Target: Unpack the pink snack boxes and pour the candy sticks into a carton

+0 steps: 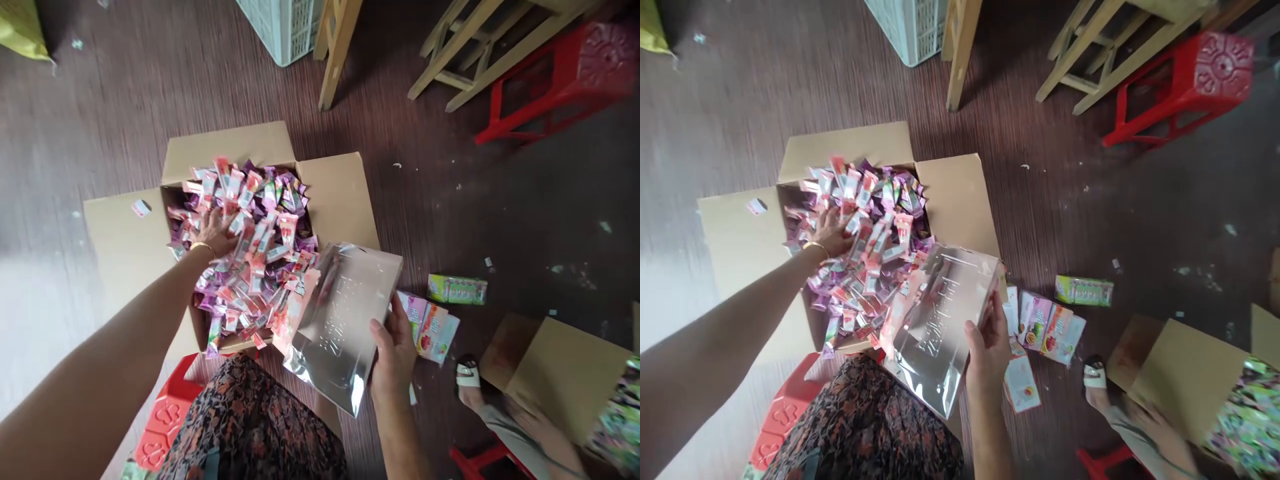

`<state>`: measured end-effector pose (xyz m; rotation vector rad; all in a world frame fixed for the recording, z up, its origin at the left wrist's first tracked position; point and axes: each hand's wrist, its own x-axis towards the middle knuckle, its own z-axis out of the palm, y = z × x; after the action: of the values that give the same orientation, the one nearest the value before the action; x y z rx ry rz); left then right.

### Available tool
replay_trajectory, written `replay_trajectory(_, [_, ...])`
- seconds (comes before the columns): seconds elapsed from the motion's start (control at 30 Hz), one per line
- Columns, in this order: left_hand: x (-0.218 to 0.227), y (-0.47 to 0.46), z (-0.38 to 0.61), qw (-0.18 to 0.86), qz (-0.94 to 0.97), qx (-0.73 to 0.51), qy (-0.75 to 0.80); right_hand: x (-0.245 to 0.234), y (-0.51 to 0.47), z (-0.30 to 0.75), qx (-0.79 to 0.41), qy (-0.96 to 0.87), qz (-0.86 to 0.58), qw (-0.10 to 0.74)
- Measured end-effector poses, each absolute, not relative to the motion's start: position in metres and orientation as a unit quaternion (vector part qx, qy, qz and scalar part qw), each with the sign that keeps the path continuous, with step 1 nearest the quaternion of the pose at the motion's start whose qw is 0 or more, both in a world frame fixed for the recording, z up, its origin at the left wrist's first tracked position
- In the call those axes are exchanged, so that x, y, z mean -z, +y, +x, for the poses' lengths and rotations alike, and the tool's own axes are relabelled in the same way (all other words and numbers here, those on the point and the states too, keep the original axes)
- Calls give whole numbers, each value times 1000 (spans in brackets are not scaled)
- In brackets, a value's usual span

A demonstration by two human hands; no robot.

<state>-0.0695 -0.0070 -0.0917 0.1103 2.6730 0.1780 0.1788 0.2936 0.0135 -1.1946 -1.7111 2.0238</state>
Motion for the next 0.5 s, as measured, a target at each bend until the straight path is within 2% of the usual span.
replay_trajectory(0.17, [77, 6, -91, 212, 2, -106, 971, -16, 287, 166, -691, -603, -379, 124])
replay_trajectory(0.33, [40, 24, -16, 35, 118, -137, 983, -30, 273, 156, -667, -656, -332, 120])
replay_trajectory(0.5, [31, 55, 65, 119, 250, -211, 938, -47, 258, 141, -710, -647, -271, 55])
